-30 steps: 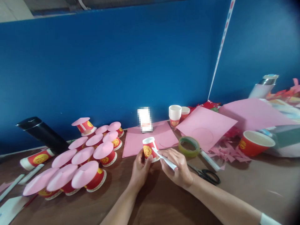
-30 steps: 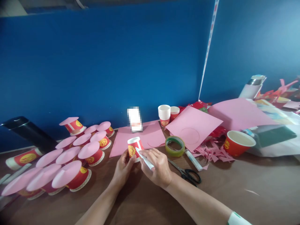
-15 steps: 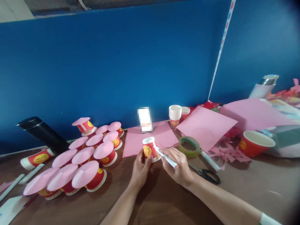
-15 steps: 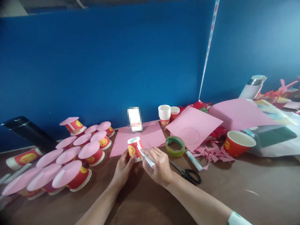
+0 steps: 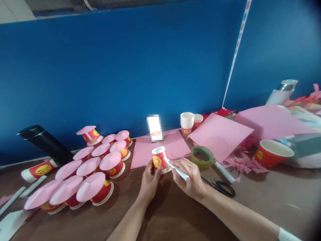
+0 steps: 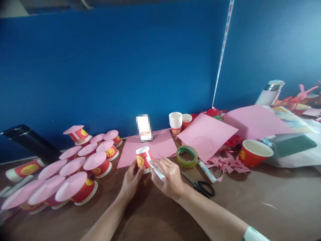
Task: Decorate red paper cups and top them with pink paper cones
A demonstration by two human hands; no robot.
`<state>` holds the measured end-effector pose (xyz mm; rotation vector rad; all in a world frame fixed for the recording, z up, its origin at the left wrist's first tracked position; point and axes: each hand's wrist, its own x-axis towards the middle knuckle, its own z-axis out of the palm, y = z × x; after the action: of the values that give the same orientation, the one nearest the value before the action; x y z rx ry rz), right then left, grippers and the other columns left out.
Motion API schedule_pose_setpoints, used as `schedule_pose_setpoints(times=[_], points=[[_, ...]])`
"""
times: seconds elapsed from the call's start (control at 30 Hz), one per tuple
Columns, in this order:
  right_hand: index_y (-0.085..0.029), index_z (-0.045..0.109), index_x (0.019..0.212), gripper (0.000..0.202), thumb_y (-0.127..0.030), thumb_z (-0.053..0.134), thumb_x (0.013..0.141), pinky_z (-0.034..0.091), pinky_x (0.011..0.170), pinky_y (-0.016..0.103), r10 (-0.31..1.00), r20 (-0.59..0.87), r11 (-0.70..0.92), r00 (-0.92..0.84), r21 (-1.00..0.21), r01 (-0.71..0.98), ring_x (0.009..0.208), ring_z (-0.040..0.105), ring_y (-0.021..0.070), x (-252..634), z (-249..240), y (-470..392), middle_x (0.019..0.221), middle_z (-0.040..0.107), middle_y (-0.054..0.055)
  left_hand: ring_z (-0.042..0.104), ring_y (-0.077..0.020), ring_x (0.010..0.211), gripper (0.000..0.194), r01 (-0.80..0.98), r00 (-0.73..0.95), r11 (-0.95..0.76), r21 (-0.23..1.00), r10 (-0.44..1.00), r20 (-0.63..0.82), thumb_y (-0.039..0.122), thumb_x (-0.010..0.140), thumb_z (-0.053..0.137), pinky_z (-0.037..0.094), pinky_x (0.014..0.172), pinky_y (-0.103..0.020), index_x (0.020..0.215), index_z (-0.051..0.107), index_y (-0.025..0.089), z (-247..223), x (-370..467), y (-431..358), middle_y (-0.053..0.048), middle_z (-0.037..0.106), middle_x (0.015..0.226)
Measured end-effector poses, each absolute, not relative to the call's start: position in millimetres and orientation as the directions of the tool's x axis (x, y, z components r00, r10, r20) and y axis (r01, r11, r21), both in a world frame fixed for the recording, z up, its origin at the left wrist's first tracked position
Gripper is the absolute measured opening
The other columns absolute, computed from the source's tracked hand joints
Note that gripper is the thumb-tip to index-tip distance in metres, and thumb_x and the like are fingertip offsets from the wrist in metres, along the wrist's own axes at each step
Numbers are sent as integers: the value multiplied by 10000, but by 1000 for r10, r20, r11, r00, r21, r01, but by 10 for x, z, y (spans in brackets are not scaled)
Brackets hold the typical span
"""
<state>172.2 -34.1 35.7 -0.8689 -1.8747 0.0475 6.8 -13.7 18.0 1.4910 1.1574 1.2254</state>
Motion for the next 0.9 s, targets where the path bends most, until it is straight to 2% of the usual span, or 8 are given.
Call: schedule_pose_setpoints(times=[0.47,0.73,0.9], points=[[-189,573,957,186,-160,456,816,489,672,320,580,785,739,-218,-394,546,708,580,177,1712,388,-355,803,630,55,605,-219,885,413,164,62,-184,969,982,176,415,767,547,457,766,-300,1074,546,138,196,62,-143,-83,659,991],[-185,523,1094,302,-120,485,801,479,700,335,557,788,773,-264,-375,512,742,575,178,1690,328,-361,891,646,64,601,-224,877,419,173,96,-180,968,982,165,411,768,548,463,749,-308,1090,530,143,175,49,-147,-76,657,974],[-192,522,1103,315,-114,501,799,487,693,334,554,785,771,-276,-358,527,728,582,174,1691,321,-355,905,653,60,605,-220,844,429,171,90,-179,969,982,166,416,770,544,464,734,-307,1098,524,140,168,48,-149,-77,657,965]])
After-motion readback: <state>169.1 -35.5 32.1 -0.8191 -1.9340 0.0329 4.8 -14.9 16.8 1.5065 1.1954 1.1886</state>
